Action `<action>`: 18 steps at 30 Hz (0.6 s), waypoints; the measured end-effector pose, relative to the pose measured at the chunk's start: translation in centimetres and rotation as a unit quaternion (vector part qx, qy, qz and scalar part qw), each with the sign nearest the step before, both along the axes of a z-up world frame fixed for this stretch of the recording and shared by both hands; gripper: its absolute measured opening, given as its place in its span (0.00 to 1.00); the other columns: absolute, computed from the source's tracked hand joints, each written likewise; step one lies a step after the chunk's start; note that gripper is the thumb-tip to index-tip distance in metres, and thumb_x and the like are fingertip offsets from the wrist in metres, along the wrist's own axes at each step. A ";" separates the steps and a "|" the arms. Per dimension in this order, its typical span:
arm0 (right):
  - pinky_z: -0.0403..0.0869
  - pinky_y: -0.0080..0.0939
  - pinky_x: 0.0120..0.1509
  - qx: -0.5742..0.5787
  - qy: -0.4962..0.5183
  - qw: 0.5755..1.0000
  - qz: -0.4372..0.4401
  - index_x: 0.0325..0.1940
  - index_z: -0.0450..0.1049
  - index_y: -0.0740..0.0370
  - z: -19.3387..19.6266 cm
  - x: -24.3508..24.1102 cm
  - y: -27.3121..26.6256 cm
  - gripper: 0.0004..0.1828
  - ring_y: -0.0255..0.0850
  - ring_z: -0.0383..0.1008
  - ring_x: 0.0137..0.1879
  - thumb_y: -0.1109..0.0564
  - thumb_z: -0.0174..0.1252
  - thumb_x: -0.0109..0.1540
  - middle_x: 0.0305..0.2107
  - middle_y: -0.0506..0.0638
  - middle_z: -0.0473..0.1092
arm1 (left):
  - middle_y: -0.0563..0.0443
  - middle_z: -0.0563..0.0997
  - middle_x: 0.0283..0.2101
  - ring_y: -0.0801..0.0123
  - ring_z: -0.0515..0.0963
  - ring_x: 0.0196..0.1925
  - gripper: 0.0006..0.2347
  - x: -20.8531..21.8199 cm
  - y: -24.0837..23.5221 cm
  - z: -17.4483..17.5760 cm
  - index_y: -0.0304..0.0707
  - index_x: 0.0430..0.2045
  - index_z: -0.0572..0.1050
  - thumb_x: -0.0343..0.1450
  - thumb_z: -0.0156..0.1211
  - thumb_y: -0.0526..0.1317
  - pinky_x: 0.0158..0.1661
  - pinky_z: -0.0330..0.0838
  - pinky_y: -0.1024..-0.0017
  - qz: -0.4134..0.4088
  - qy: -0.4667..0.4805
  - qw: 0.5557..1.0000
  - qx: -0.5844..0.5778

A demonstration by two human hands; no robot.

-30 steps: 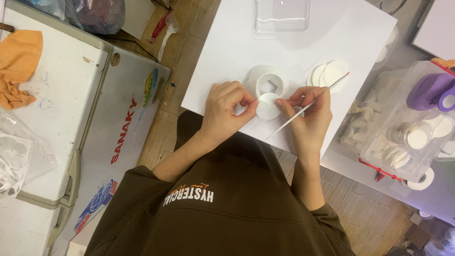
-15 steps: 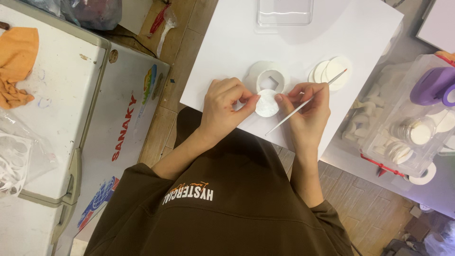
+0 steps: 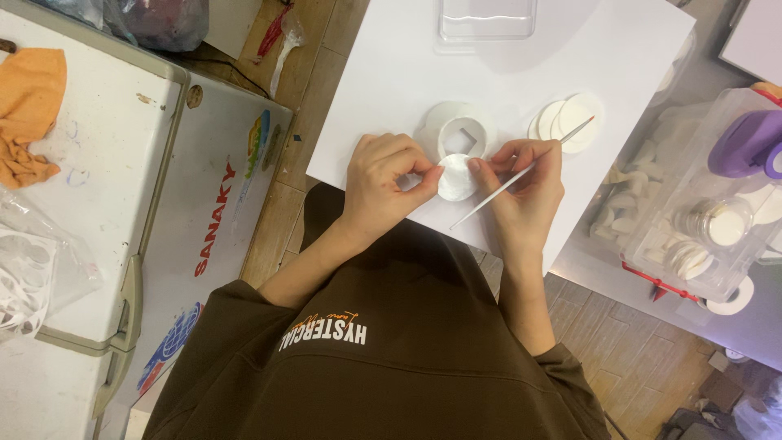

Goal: The person assembles a white fondant flower on a workspace by using a thin brush to apply a substance to several small white circular petals and attaching them one by one to a central base.

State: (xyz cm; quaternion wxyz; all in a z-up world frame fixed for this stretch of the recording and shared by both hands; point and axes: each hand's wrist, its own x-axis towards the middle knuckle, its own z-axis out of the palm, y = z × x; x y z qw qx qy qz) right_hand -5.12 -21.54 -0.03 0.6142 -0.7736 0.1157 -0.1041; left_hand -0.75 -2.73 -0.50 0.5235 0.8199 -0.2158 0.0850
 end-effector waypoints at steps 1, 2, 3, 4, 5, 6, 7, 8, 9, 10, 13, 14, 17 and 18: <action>0.73 0.31 0.51 -0.002 0.001 1.000 -0.001 0.42 0.58 0.60 0.0 0.0 0.0 0.25 0.32 0.71 0.45 0.71 0.70 0.62 0.39 0.48 0.68 | 0.59 0.75 0.26 0.69 0.73 0.29 0.09 0.0 0.0 0.0 0.40 0.19 0.73 0.66 0.71 0.35 0.41 0.60 0.68 0.000 0.000 1.000 0.004; 0.73 0.31 0.51 -0.004 0.002 1.000 -0.002 0.42 0.58 0.60 0.1 0.1 0.1 0.25 0.32 0.71 0.45 0.71 0.71 0.62 0.39 0.48 0.68 | 0.59 0.75 0.25 0.69 0.73 0.29 0.10 0.0 0.0 0.0 0.40 0.18 0.73 0.66 0.71 0.35 0.40 0.60 0.68 -0.001 0.001 1.000 0.008; 0.73 0.31 0.51 -0.006 0.004 1.000 -0.003 0.42 0.58 0.60 0.1 0.1 0.1 0.25 0.32 0.71 0.45 0.71 0.71 0.62 0.39 0.48 0.68 | 0.59 0.75 0.26 0.69 0.73 0.29 0.10 0.0 0.0 0.0 0.40 0.19 0.73 0.66 0.71 0.35 0.41 0.60 0.68 0.001 -0.002 1.000 0.009; 0.74 0.32 0.52 -0.007 0.003 1.000 -0.002 0.42 0.58 0.60 0.1 0.0 0.1 0.25 0.32 0.71 0.45 0.71 0.71 0.62 0.39 0.48 0.68 | 0.59 0.75 0.26 0.69 0.73 0.29 0.10 0.0 0.0 -0.1 0.40 0.19 0.73 0.66 0.71 0.35 0.41 0.61 0.68 0.003 -0.004 1.000 0.009; 0.74 0.32 0.52 -0.008 0.003 1.000 -0.001 0.42 0.58 0.60 0.1 0.0 0.2 0.25 0.32 0.71 0.45 0.71 0.71 0.62 0.39 0.48 0.68 | 0.59 0.75 0.26 0.68 0.73 0.29 0.09 0.0 -0.1 -0.1 0.40 0.19 0.73 0.66 0.71 0.35 0.41 0.61 0.68 0.005 -0.007 1.000 0.010; 0.74 0.32 0.52 -0.010 0.002 1.000 -0.001 0.42 0.58 0.60 0.2 0.1 0.2 0.25 0.32 0.71 0.46 0.71 0.71 0.62 0.39 0.48 0.68 | 0.59 0.75 0.26 0.68 0.73 0.29 0.10 0.0 -0.1 -0.1 0.40 0.19 0.73 0.66 0.71 0.35 0.41 0.61 0.68 0.004 -0.007 1.000 0.012; 0.74 0.32 0.52 -0.011 0.000 1.000 0.000 0.42 0.58 0.60 0.3 0.1 0.2 0.25 0.32 0.71 0.46 0.71 0.71 0.62 0.39 0.48 0.68 | 0.59 0.74 0.26 0.68 0.72 0.29 0.10 0.0 -0.1 0.0 0.41 0.19 0.73 0.66 0.71 0.35 0.41 0.60 0.68 0.002 -0.008 1.000 0.014; 0.74 0.32 0.52 -0.013 -0.002 1.000 0.002 0.42 0.58 0.60 0.3 0.1 0.2 0.25 0.33 0.71 0.46 0.71 0.71 0.62 0.39 0.49 0.68 | 0.59 0.74 0.26 0.68 0.72 0.29 0.10 0.0 -0.1 0.0 0.41 0.18 0.73 0.65 0.71 0.35 0.41 0.60 0.68 0.002 -0.008 1.000 0.016; 0.74 0.32 0.52 -0.014 -0.004 1.000 0.003 0.42 0.58 0.60 0.3 0.1 0.2 0.25 0.33 0.71 0.46 0.72 0.71 0.61 0.39 0.49 0.68 | 0.59 0.74 0.25 0.68 0.72 0.29 0.10 0.0 -0.1 0.0 0.41 0.18 0.72 0.65 0.71 0.35 0.41 0.60 0.68 0.001 -0.010 1.000 0.019; 0.74 0.32 0.52 -0.012 -0.003 1.000 0.002 0.42 0.58 0.60 0.4 0.1 0.2 0.25 0.33 0.72 0.45 0.71 0.71 0.61 0.39 0.49 0.68 | 0.59 0.74 0.25 0.68 0.72 0.29 0.10 0.1 -0.1 0.1 0.41 0.18 0.72 0.65 0.71 0.35 0.40 0.60 0.68 0.001 -0.012 1.000 0.022; 0.75 0.32 0.51 -0.012 -0.001 1.000 0.000 0.42 0.58 0.60 0.5 0.1 0.4 0.24 0.33 0.72 0.45 0.71 0.70 0.61 0.39 0.49 0.68 | 0.59 0.74 0.26 0.70 0.71 0.29 0.10 0.3 0.0 0.4 0.41 0.18 0.72 0.65 0.72 0.35 0.41 0.60 0.69 -0.002 -0.002 1.000 0.021; 0.75 0.33 0.51 -0.017 -0.002 1.000 -0.001 0.42 0.58 0.60 0.5 0.1 0.4 0.24 0.33 0.72 0.45 0.71 0.70 0.61 0.38 0.49 0.68 | 0.59 0.74 0.26 0.71 0.71 0.29 0.11 0.4 0.0 0.5 0.42 0.18 0.72 0.65 0.72 0.36 0.41 0.60 0.69 -0.003 0.004 1.000 0.019; 0.74 0.32 0.49 -0.005 0.006 1.000 -0.005 0.41 0.58 0.60 0.5 0.2 0.4 0.24 0.32 0.72 0.44 0.71 0.70 0.61 0.38 0.48 0.68 | 0.60 0.75 0.35 0.70 0.72 0.36 0.07 0.4 0.2 1.0 0.41 0.27 0.76 0.65 0.72 0.35 0.47 0.61 0.68 -0.016 -0.015 1.000 0.007; 0.74 0.32 0.49 0.003 0.009 1.000 -0.008 0.41 0.58 0.60 0.5 0.3 0.4 0.24 0.32 0.72 0.43 0.70 0.70 0.60 0.38 0.48 0.68 | 0.60 0.74 0.37 0.70 0.71 0.37 0.06 0.6 0.1 1.1 0.43 0.29 0.78 0.65 0.73 0.36 0.48 0.60 0.67 -0.019 -0.026 0.999 0.017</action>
